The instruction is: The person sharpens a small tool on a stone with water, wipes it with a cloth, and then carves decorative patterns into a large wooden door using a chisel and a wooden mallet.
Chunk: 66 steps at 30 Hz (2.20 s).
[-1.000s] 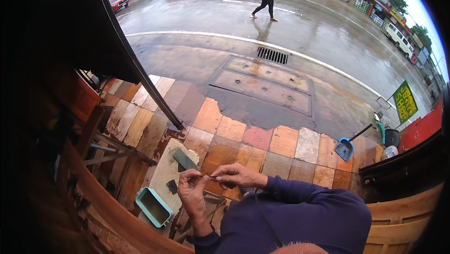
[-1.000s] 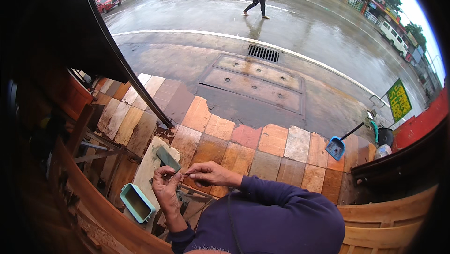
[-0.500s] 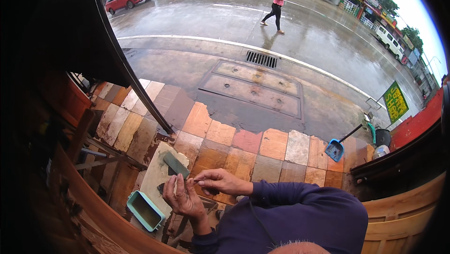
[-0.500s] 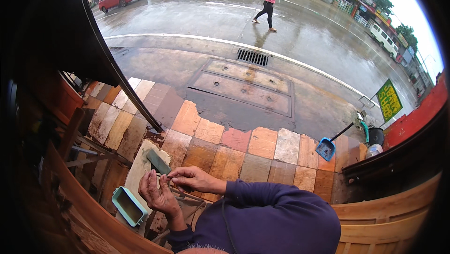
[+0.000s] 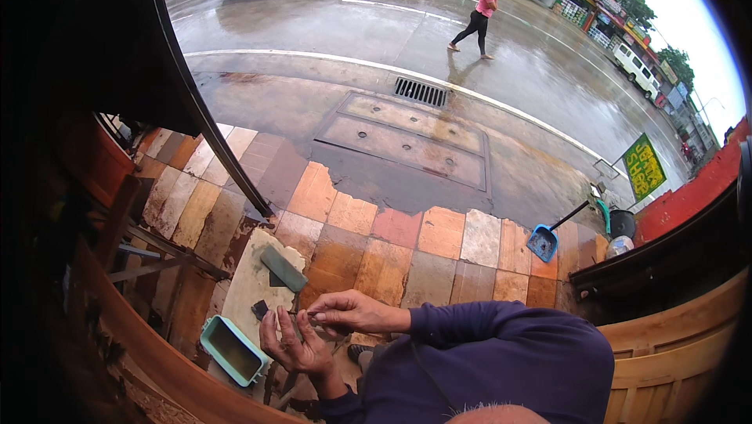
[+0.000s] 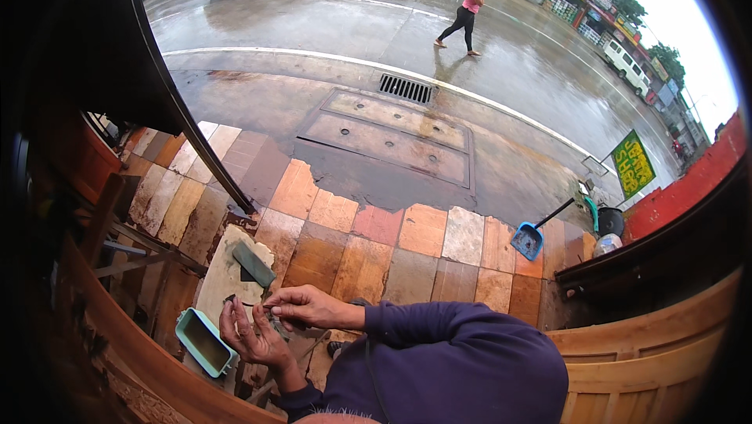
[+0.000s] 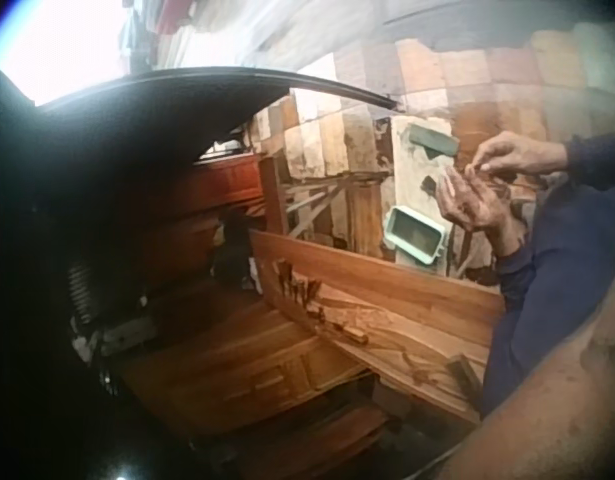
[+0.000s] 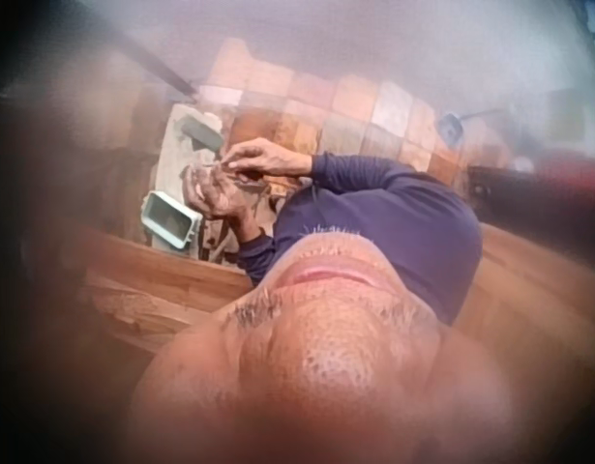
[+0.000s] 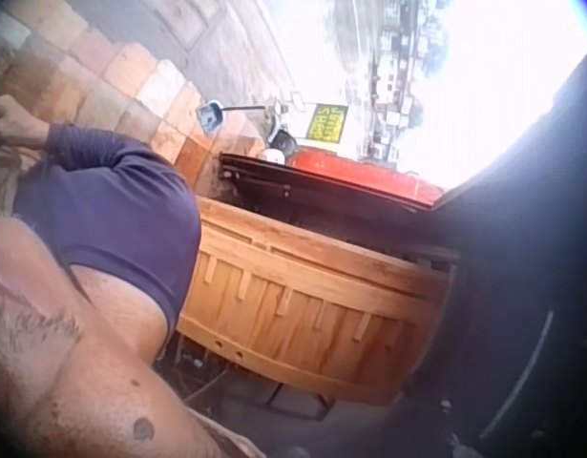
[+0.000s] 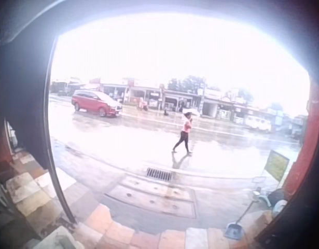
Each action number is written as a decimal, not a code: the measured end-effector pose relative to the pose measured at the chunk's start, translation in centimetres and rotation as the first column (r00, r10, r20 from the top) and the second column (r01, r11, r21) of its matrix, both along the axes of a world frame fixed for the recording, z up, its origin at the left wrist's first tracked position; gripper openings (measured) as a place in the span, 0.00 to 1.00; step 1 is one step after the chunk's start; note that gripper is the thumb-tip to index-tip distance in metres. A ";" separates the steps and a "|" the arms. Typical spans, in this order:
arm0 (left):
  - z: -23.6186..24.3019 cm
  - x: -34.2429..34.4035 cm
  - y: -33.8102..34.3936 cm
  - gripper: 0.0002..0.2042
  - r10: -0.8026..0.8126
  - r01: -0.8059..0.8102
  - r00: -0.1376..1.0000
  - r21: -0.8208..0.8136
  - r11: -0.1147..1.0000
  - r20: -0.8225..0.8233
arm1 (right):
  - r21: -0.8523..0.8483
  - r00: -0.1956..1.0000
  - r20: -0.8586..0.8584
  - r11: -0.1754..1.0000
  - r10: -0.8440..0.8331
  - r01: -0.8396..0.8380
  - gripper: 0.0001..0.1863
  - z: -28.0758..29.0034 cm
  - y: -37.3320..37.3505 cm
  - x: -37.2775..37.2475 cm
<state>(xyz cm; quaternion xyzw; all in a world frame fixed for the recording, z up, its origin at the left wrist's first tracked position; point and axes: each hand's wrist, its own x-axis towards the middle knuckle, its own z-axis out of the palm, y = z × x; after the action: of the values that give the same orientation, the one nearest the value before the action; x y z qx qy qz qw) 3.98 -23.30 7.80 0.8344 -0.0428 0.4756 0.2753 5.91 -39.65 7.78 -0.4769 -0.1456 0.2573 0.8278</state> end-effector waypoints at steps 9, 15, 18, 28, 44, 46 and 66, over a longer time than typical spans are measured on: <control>-0.1 -0.6 0.6 0.16 -0.022 0.021 1.000 0.129 0.991 0.005 | -0.028 0.999 -0.037 0.999 -0.036 0.035 0.15 -0.5 0.9 -1.1; 1.3 -1.6 0.0 0.15 -0.642 0.222 0.759 -0.971 0.093 0.112 | 0.085 1.000 -0.001 0.996 0.001 -0.001 0.16 -2.4 1.2 -1.4; 1.6 -2.5 0.7 0.14 -0.618 0.190 0.786 -0.963 0.193 0.031 | 0.106 0.999 -0.011 0.994 0.032 -0.031 0.15 -2.3 1.4 -1.9; 0.9 -3.7 3.1 0.20 -0.633 0.197 0.773 -0.965 0.170 0.046 | 0.101 0.998 0.032 0.993 0.058 -0.061 0.14 -1.1 3.0 -3.3; 2.6 -3.3 7.6 0.08 -0.764 0.325 0.645 -0.896 0.302 -0.024 | -0.172 0.981 0.064 0.971 0.182 -0.169 0.16 -0.8 2.7 -1.7; 3.8 -3.2 7.0 0.08 -0.743 0.257 0.668 -0.920 0.296 -0.052 | -0.157 0.980 0.063 0.972 0.187 -0.176 0.16 -1.5 2.7 -1.6; 0.2 -4.9 8.5 0.13 0.111 -0.108 0.994 -0.123 0.986 0.016 | -0.131 0.966 -0.050 0.957 0.254 -0.258 0.17 0.9 8.4 -1.8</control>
<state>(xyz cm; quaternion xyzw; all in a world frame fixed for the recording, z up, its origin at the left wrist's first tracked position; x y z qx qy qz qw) -0.90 -14.77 8.03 0.8115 0.0291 0.5014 0.2987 4.10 -31.27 8.68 -0.5051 -0.1746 0.3794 0.7553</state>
